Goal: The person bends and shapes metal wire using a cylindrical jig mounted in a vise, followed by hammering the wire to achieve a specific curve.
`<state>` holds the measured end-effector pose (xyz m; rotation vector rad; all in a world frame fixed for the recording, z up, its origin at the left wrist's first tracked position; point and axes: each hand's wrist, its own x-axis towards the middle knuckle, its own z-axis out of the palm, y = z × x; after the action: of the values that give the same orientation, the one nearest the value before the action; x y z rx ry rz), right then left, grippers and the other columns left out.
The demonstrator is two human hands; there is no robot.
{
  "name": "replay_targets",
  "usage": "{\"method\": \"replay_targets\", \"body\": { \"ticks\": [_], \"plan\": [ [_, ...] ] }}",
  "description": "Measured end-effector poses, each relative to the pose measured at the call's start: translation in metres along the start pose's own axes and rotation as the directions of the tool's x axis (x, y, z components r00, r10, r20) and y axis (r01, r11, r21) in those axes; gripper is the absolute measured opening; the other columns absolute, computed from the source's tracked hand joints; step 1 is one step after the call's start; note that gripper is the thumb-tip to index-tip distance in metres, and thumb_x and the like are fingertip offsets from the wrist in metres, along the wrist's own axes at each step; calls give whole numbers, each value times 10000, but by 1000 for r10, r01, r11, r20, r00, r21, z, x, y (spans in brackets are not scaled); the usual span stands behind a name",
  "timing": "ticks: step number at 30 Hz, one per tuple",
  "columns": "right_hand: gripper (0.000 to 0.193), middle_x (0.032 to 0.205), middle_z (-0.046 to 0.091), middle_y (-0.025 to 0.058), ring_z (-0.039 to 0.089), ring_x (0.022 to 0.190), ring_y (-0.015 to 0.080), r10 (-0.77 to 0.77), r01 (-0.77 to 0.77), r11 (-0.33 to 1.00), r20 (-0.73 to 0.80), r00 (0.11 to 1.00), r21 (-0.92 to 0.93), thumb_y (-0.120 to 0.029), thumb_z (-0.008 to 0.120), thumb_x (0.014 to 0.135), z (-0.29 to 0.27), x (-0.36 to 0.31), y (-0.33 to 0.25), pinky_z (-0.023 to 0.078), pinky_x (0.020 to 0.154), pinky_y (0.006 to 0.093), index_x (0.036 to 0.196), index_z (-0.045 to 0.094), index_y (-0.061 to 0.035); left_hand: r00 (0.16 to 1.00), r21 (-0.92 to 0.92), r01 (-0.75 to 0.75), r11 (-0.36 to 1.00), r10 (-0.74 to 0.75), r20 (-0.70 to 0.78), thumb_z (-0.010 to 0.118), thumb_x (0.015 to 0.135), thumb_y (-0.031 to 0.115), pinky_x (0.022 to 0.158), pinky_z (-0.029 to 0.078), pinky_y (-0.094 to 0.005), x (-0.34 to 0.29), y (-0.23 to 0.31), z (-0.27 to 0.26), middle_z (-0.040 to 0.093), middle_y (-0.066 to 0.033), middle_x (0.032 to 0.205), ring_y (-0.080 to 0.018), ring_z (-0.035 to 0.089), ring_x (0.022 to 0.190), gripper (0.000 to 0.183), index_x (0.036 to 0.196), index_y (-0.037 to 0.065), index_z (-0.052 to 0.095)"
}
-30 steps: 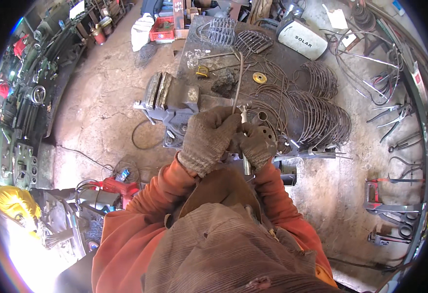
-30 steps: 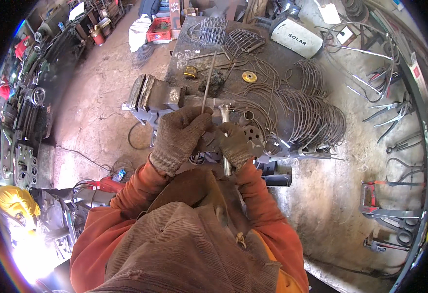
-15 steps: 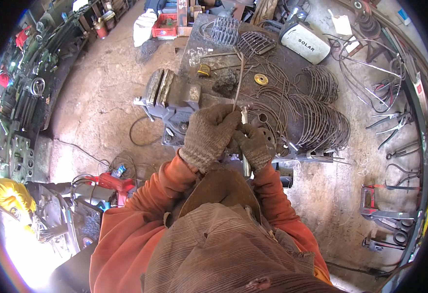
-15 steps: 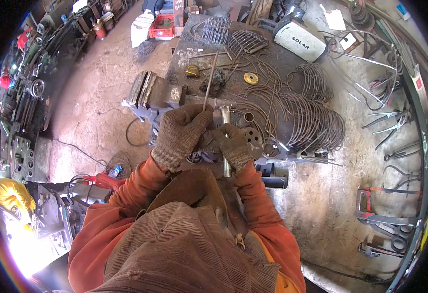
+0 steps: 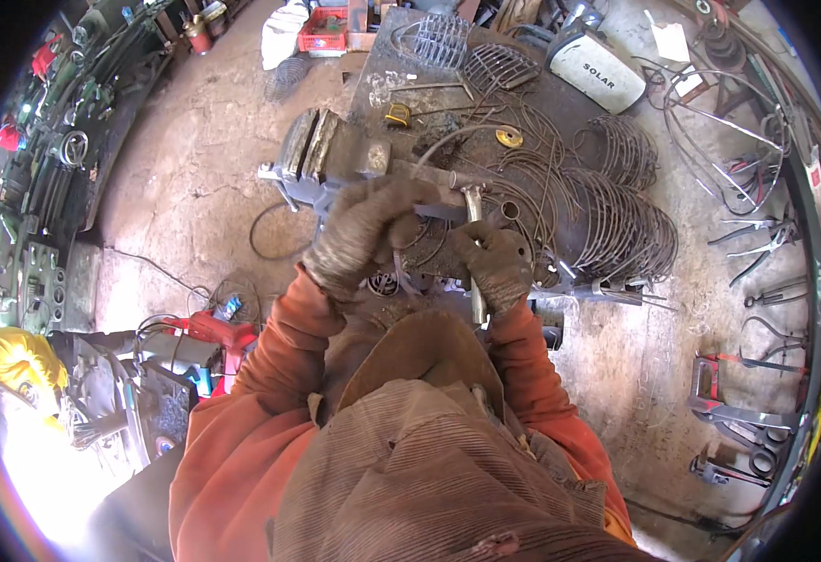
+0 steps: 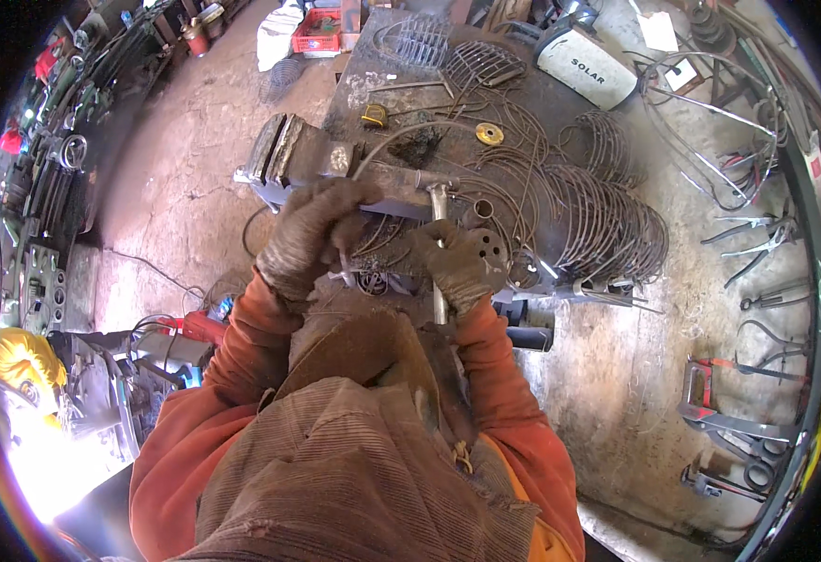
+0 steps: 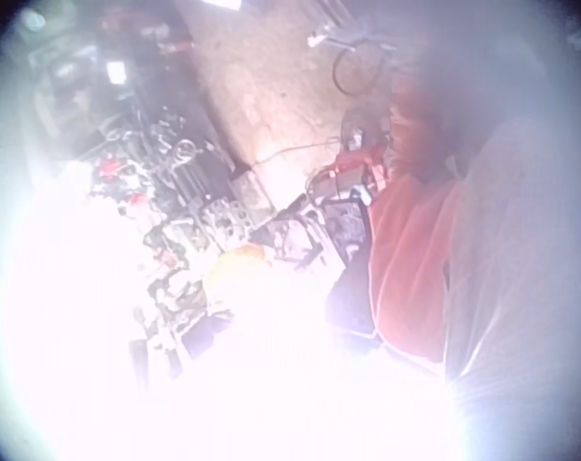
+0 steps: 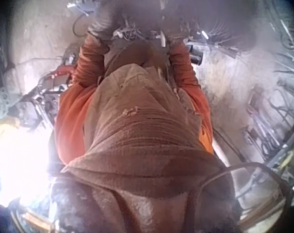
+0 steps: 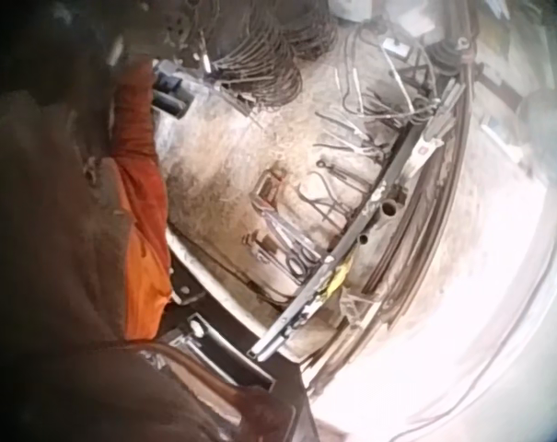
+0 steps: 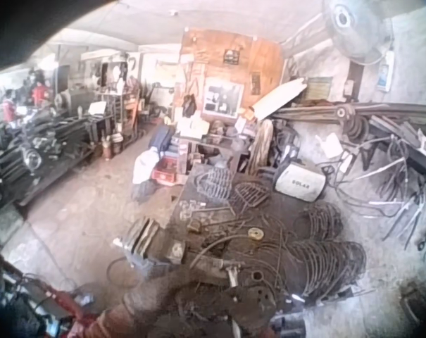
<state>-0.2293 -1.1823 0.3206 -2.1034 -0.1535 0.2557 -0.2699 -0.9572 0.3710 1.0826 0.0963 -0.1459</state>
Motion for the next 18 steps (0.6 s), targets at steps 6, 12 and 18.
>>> {"method": "replay_targets", "body": {
  "ticks": [6,12,18],
  "plan": [
    [297,903,747,76,676,834,152,-19,16,994,27,999,104,-306,762,912,-14,33,35,527,746,334,1059,786,-48,997,-208,-52,977,61,40,568,1055,297,382,285,-242,-2,-6,-52,448,65,539,-66,379,400,332,1152,-9,654],
    [278,936,736,57,642,831,133,-86,84,978,5,996,191,-240,745,932,-22,57,27,509,771,308,1089,767,-11,994,-149,-75,986,86,66,591,1048,315,402,277,-236,-15,3,-66,441,70,539,-63,358,398,326,1111,0,645],
    [302,971,746,85,677,876,153,-125,110,987,131,984,116,-222,747,889,-28,112,20,526,806,313,1114,761,-22,991,-136,-103,985,113,65,587,1050,334,408,280,-242,-18,-2,-71,433,78,550,-62,356,415,340,1108,3,639]
  ]
}}
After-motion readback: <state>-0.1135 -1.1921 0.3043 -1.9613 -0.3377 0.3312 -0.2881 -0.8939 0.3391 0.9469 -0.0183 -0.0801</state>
